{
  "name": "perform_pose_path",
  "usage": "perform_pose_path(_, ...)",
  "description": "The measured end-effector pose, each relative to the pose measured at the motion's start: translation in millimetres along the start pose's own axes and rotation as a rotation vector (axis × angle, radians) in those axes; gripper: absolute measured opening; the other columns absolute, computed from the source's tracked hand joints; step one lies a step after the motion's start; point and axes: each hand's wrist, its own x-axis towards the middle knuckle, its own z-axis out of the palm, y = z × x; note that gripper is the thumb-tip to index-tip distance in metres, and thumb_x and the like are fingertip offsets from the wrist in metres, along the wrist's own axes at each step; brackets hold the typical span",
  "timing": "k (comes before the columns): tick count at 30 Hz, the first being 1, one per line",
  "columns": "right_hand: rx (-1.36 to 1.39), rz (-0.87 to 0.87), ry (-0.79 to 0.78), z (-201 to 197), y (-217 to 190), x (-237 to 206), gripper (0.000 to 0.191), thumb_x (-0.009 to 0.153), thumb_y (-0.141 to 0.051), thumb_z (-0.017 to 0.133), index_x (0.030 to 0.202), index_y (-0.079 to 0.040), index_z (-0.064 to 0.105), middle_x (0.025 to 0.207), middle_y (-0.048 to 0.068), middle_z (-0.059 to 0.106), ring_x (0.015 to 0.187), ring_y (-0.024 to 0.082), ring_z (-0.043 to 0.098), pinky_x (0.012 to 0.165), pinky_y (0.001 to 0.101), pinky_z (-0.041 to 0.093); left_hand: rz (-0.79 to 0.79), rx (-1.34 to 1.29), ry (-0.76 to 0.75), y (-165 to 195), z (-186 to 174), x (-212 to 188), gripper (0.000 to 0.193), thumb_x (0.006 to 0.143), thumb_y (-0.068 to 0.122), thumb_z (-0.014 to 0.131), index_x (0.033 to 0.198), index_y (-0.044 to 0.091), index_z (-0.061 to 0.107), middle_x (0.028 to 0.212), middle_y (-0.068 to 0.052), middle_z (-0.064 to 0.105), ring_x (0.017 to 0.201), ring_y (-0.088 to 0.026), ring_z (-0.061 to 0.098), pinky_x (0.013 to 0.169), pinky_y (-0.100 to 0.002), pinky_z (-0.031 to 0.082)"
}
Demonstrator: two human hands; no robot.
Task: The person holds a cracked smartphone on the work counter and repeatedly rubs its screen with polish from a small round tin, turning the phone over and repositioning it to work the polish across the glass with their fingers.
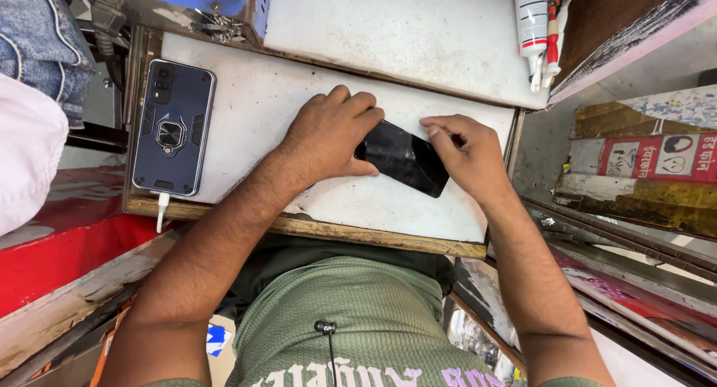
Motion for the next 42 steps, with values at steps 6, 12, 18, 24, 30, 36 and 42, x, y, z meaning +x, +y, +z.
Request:
perform_pose_path(6,-0.443,-0.135,0.006,6,-10,3,0.020,0.092,-0.023,0.078,0.081,-0.007,0.074,0.071,0.007,0.068,0.070,0.024,0.065,0.063,0.0388,0.051,-0.006,-0.060,0.094,2,5,-13,0.091,0.059,0.056,0.093,0.131,0.010,0.063,0.127,-0.006,0.062,0.112,-0.027,0.057,0.090,-0.045,0.051)
perform_pose_path(12,-0.483,-0.100,-0.068,-2,-14,1,0.024,0.092,-0.025,0.078,0.077,-0.008,0.070,0.066,0.005,0.064,0.066,0.023,0.064,0.061,0.0398,0.049,0.001,-0.003,0.056,3,9,-11,0.094,0.059,0.066,0.090,0.131,0.011,0.063,0.126,-0.007,0.063,0.110,-0.025,0.058,0.088,-0.045,0.051)
perform_pose_path(18,-0.514,-0.089,-0.085,-12,-11,-8,0.022,0.090,-0.025,0.078,0.077,-0.009,0.071,0.068,0.005,0.066,0.068,0.024,0.066,0.060,0.0398,0.050,0.032,-0.010,0.075,3,12,-12,0.096,0.059,0.067,0.089,0.133,0.011,0.063,0.127,-0.006,0.064,0.110,-0.023,0.058,0.088,-0.044,0.051)
perform_pose_path(24,-0.550,-0.087,-0.117,-22,-10,-15,0.023,0.091,-0.027,0.077,0.078,-0.010,0.072,0.070,0.005,0.068,0.070,0.024,0.067,0.062,0.0396,0.052,0.043,-0.008,0.068,3,13,-10,0.095,0.058,0.066,0.090,0.131,0.012,0.064,0.126,-0.005,0.065,0.109,-0.024,0.058,0.086,-0.043,0.051)
perform_pose_path(30,-0.589,-0.059,-0.147,-31,-9,-23,0.025,0.092,-0.029,0.077,0.078,-0.009,0.072,0.069,0.006,0.068,0.068,0.023,0.068,0.060,0.0394,0.052,0.058,-0.008,0.094,3,15,-12,0.095,0.058,0.066,0.090,0.131,0.012,0.064,0.124,-0.005,0.065,0.109,-0.023,0.058,0.085,-0.043,0.051)
perform_pose_path(36,-0.624,0.007,-0.198,-46,14,-36,0.029,0.096,-0.035,0.075,0.080,-0.011,0.075,0.074,0.004,0.071,0.064,0.019,0.069,0.063,0.0369,0.057,0.056,0.015,0.089,2,17,-12,0.094,0.060,0.069,0.088,0.131,0.011,0.064,0.124,-0.006,0.065,0.108,-0.024,0.059,0.084,-0.043,0.052)
perform_pose_path(42,-0.672,0.051,-0.016,-102,56,-77,0.025,0.101,-0.032,0.075,0.094,-0.009,0.077,0.098,0.012,0.075,0.083,0.022,0.071,0.073,0.0367,0.058,0.034,0.048,0.020,1,7,-10,0.097,0.063,0.070,0.087,0.131,0.006,0.063,0.125,-0.010,0.063,0.112,-0.026,0.057,0.091,-0.044,0.051)
